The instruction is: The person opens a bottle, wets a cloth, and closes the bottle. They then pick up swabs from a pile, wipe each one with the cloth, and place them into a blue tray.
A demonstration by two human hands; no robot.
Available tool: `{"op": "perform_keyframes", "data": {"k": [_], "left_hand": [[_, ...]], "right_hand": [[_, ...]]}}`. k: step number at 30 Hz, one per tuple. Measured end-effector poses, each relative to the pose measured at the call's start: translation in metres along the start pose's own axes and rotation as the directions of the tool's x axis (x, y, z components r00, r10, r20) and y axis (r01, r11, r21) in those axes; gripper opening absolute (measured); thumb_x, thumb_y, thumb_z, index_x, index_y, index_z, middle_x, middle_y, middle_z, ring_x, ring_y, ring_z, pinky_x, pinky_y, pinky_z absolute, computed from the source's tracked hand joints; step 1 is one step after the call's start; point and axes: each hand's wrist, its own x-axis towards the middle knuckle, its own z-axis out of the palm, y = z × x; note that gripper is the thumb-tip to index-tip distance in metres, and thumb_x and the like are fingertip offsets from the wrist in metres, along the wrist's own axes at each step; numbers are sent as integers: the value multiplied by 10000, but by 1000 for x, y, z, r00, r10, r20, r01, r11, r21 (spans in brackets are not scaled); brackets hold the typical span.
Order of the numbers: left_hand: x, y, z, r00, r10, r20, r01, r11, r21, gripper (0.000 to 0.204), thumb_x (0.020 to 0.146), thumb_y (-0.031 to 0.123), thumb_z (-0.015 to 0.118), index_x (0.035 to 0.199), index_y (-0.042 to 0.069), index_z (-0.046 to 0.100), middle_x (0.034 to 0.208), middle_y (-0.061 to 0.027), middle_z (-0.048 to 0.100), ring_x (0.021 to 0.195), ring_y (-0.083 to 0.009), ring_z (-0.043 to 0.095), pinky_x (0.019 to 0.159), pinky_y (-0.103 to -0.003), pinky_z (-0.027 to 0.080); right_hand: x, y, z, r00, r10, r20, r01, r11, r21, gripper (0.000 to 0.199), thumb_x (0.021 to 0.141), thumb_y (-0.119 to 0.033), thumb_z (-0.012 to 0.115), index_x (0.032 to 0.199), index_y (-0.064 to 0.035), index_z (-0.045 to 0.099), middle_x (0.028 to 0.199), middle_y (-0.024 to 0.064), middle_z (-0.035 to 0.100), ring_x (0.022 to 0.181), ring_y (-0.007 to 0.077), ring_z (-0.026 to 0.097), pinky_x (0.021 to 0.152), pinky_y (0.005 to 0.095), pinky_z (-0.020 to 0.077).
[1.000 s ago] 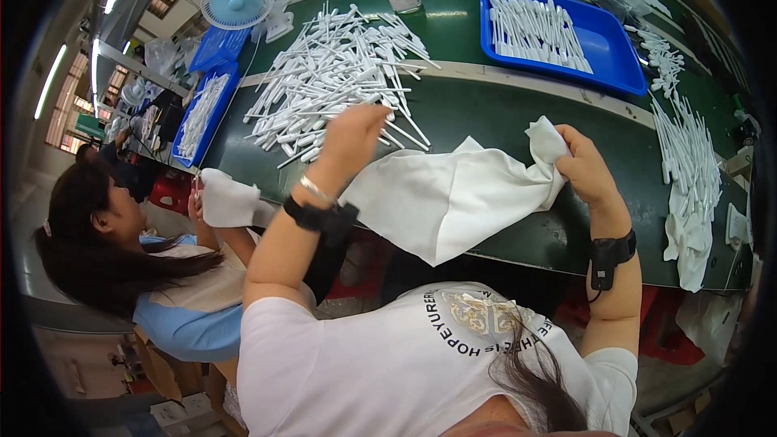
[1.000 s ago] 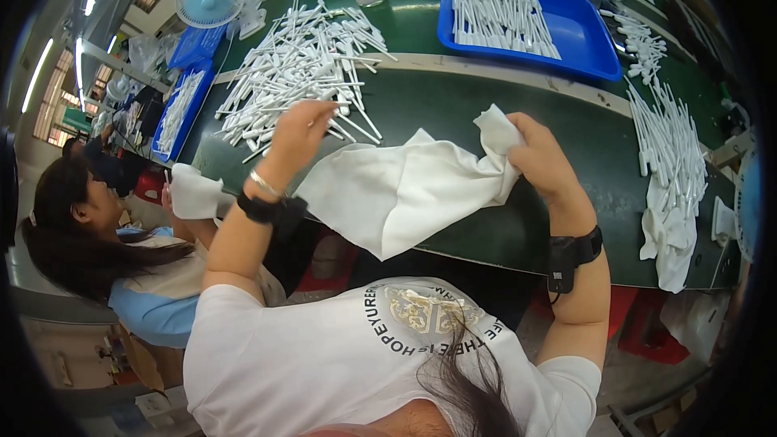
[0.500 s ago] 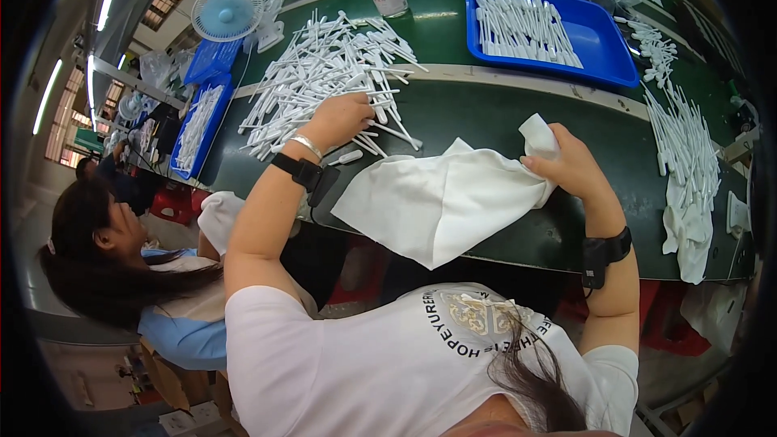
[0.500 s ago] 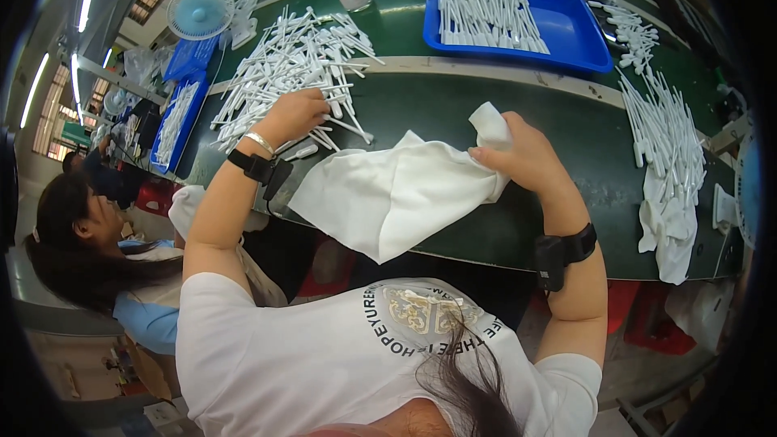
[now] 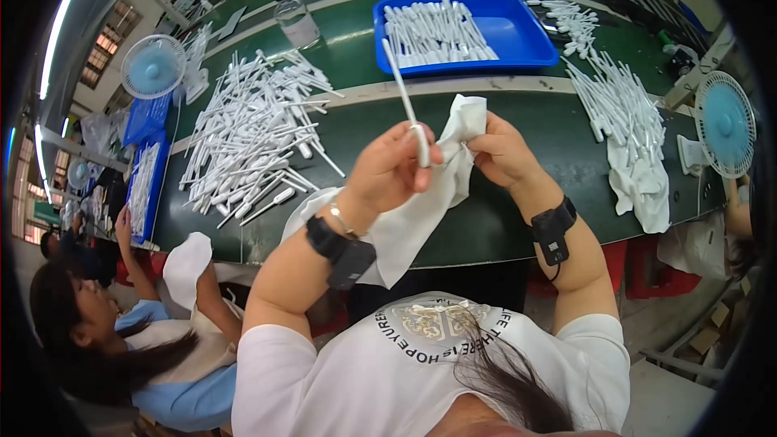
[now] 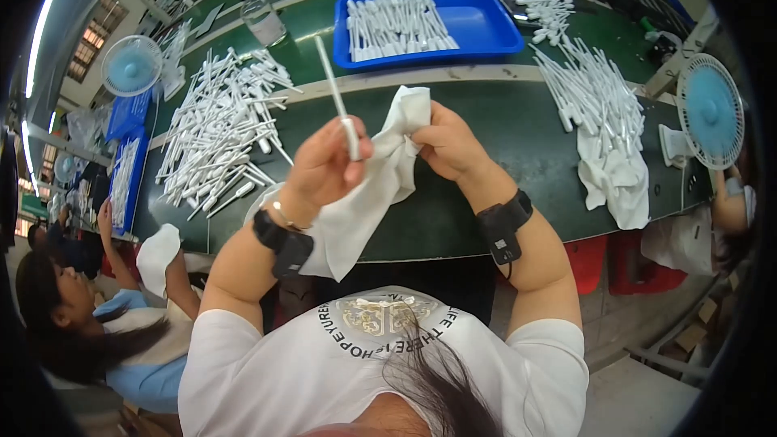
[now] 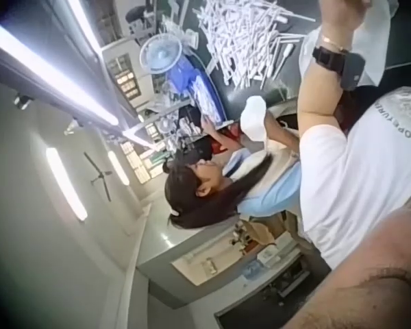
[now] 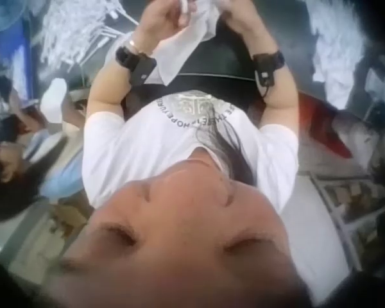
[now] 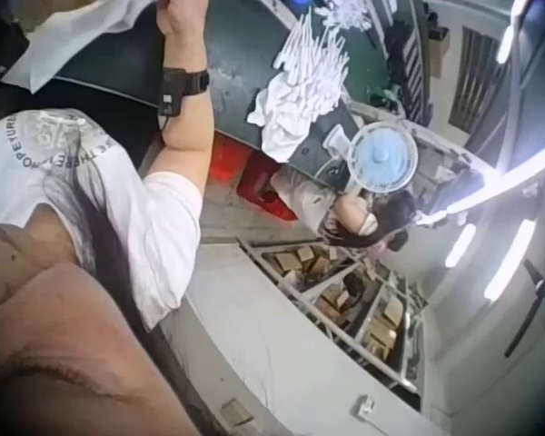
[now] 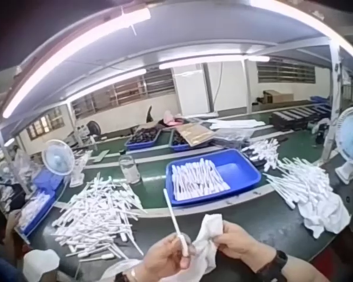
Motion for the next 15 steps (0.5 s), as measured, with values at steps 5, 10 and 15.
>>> {"op": "perform_keyframes", "data": {"k": [5,10,15], "left_hand": [[20,-35,-10,984,32,-176,8,975,220,214,899,186,484,1034,21,509,868,-90,604,574,-112,540,537,-216,444],[21,-34,-13,946,86,-311,115,809,576,205,877,186,539,982,14,571,808,-38,609,573,-58,500,542,-181,408],[21,-31,-13,926,98,-364,139,808,572,195,870,184,549,955,13,590,776,-25,618,567,-34,481,520,-167,384]], "right_hand": [[3,-4,-11,999,0,-35,-2,998,-67,403,709,73,441,1104,3,485,987,86,575,885,184,568,779,302,448],[6,-7,-16,976,-138,-168,24,835,-550,328,743,37,462,1065,14,525,966,75,583,861,147,556,758,280,446],[1,-2,-4,989,-102,-106,18,802,-598,257,787,-39,519,1036,16,552,943,58,595,847,124,553,746,267,446]]}}
